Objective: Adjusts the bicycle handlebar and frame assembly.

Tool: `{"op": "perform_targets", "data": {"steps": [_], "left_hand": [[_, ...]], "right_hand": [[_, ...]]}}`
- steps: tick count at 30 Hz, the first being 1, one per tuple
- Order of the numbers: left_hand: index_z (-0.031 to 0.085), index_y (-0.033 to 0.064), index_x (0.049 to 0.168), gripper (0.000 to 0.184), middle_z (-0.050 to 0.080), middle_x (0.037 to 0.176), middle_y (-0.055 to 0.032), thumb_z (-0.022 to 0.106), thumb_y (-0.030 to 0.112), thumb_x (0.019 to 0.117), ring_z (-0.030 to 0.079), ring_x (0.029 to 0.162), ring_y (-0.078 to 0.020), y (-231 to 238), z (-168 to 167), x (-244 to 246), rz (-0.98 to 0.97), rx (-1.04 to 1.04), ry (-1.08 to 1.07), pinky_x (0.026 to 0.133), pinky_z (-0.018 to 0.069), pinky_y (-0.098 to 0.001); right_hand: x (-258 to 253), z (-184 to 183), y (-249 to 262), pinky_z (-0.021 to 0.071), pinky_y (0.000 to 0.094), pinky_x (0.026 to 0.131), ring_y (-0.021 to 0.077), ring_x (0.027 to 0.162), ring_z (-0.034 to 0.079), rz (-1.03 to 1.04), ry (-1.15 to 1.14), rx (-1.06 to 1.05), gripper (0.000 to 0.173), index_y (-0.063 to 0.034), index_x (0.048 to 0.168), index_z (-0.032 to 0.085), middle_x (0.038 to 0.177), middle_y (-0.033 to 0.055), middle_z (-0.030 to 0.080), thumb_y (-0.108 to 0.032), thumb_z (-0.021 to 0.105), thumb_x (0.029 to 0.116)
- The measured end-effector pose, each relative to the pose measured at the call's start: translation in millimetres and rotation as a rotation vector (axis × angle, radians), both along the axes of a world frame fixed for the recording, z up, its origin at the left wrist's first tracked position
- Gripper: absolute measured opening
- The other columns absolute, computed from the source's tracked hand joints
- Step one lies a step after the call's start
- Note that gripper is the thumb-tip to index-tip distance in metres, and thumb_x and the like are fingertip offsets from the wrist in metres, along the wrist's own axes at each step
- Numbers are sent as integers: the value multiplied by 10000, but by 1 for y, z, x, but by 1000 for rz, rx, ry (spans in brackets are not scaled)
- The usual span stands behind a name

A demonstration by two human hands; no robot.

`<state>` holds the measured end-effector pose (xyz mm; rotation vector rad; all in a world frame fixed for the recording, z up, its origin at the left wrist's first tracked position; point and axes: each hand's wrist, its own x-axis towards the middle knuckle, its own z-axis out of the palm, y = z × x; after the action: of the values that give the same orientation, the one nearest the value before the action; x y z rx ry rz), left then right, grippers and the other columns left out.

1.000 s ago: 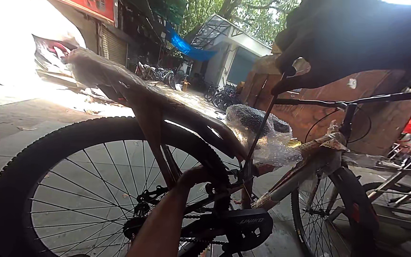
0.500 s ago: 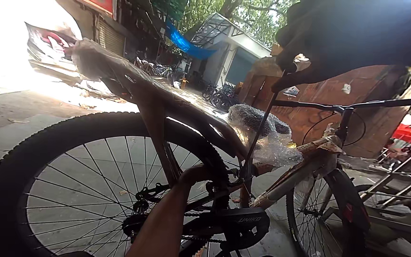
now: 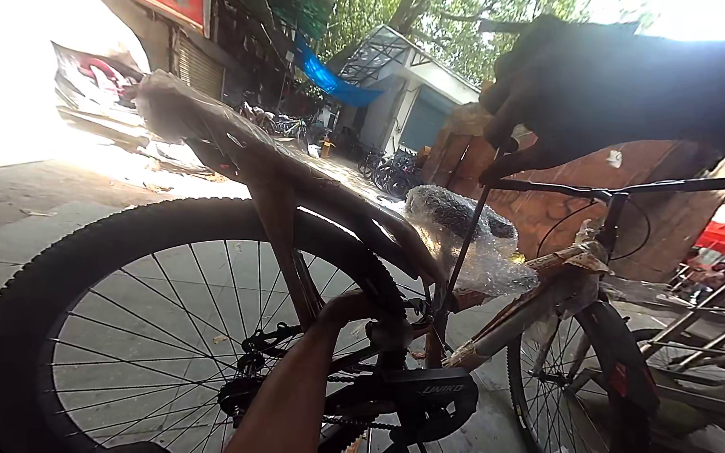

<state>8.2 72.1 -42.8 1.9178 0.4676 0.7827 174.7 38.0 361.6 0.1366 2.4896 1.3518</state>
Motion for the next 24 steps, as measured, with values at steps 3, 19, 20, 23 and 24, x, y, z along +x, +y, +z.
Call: {"op": "perform_targets", "data": {"steps": [3, 19, 20, 23, 24], "left_hand": [[744, 95, 1055, 347, 749, 1009, -13, 901, 113, 746, 693, 978, -109, 0, 1, 1, 3, 1, 13, 928, 569, -355], [705, 40, 1092, 358, 717, 992, -16, 871, 56, 776, 653, 921, -64, -20, 15, -9, 28, -64, 0, 884, 545, -293], [714, 52, 1097, 359, 727, 999, -7, 874, 71, 776, 663, 931, -57, -16, 12, -7, 15, -52, 9, 892, 554, -289], [711, 53, 1044, 310, 713, 950, -1, 867, 37, 776, 651, 893, -56, -21, 17, -8, 12, -63, 0, 868, 546, -281], [715, 51, 1053, 315, 722, 958, -8, 866, 46, 776, 662, 897, -65, -18, 13, -8, -5, -54, -11, 861, 555, -291]], "right_hand": [[-1, 12, -12, 447, 527, 740, 268, 818, 616, -40, 20, -1, 644, -205, 854, 710, 833, 46, 626, -794, 448, 864], [-16, 8, -16, 446, 524, 763, 288, 834, 611, -13, 1, 32, 690, -145, 890, 705, 852, 81, 621, -791, 463, 866], [-15, 7, -15, 453, 522, 771, 275, 842, 626, -12, 10, 27, 689, -177, 886, 724, 857, 63, 649, -807, 447, 861], [-14, 8, -17, 440, 539, 772, 272, 875, 613, -43, 14, 8, 639, -223, 876, 708, 880, 35, 645, -812, 464, 837], [-15, 8, -15, 433, 541, 753, 272, 875, 603, -47, 18, 5, 627, -228, 856, 691, 871, 27, 631, -814, 472, 829]]}}
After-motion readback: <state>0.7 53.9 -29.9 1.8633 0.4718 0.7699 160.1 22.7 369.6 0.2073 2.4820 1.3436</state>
